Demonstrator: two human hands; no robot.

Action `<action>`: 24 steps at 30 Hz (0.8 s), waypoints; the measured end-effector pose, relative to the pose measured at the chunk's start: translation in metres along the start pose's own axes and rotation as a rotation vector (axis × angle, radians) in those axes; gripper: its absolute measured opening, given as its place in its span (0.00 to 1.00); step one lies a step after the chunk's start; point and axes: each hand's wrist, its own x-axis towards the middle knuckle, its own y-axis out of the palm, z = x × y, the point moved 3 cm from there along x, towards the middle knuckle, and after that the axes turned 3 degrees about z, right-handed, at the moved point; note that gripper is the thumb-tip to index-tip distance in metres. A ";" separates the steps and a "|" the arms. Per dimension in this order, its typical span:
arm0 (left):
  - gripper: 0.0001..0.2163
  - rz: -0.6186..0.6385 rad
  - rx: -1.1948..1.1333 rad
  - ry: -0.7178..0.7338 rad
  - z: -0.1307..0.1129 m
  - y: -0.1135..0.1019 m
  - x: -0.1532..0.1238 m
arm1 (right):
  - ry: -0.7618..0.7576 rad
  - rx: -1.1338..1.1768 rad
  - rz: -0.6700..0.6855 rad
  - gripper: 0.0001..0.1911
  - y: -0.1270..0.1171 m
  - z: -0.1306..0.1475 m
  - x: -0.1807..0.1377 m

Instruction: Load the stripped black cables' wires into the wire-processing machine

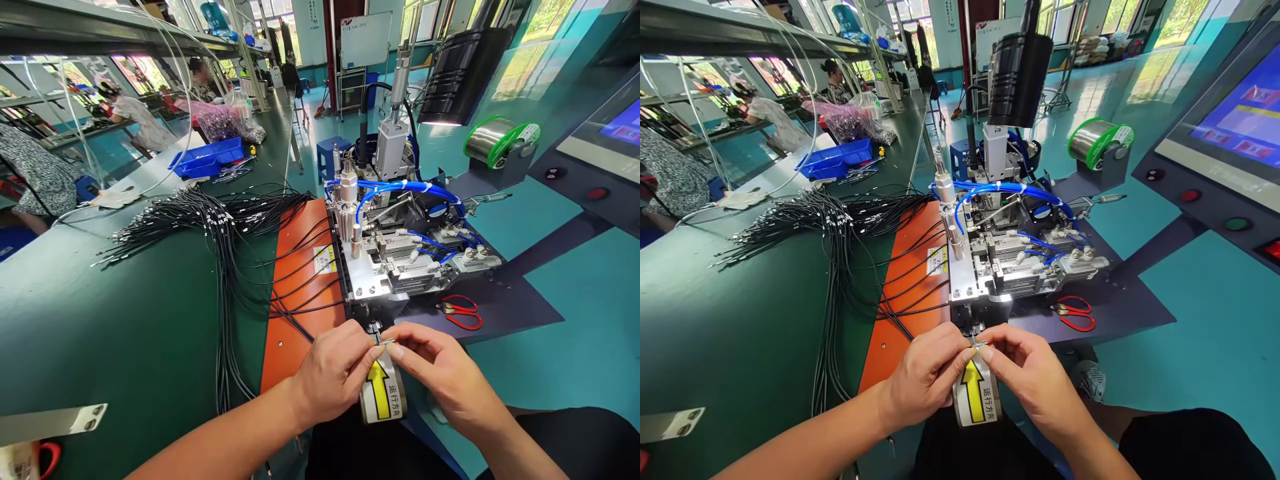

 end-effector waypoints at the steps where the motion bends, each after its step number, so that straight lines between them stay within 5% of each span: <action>1: 0.14 0.004 0.007 0.001 0.001 0.000 0.000 | -0.002 -0.011 0.005 0.15 0.000 0.001 0.000; 14: 0.13 -0.007 0.191 0.031 0.006 0.003 -0.004 | -0.075 -0.350 -0.018 0.15 -0.004 0.012 0.000; 21: 0.14 0.041 0.232 -0.010 0.000 -0.002 -0.001 | -0.591 -0.801 -0.269 0.07 0.013 0.015 -0.012; 24: 0.13 0.038 0.246 0.006 -0.002 -0.003 -0.001 | -0.450 -0.703 -0.236 0.06 0.006 0.014 -0.013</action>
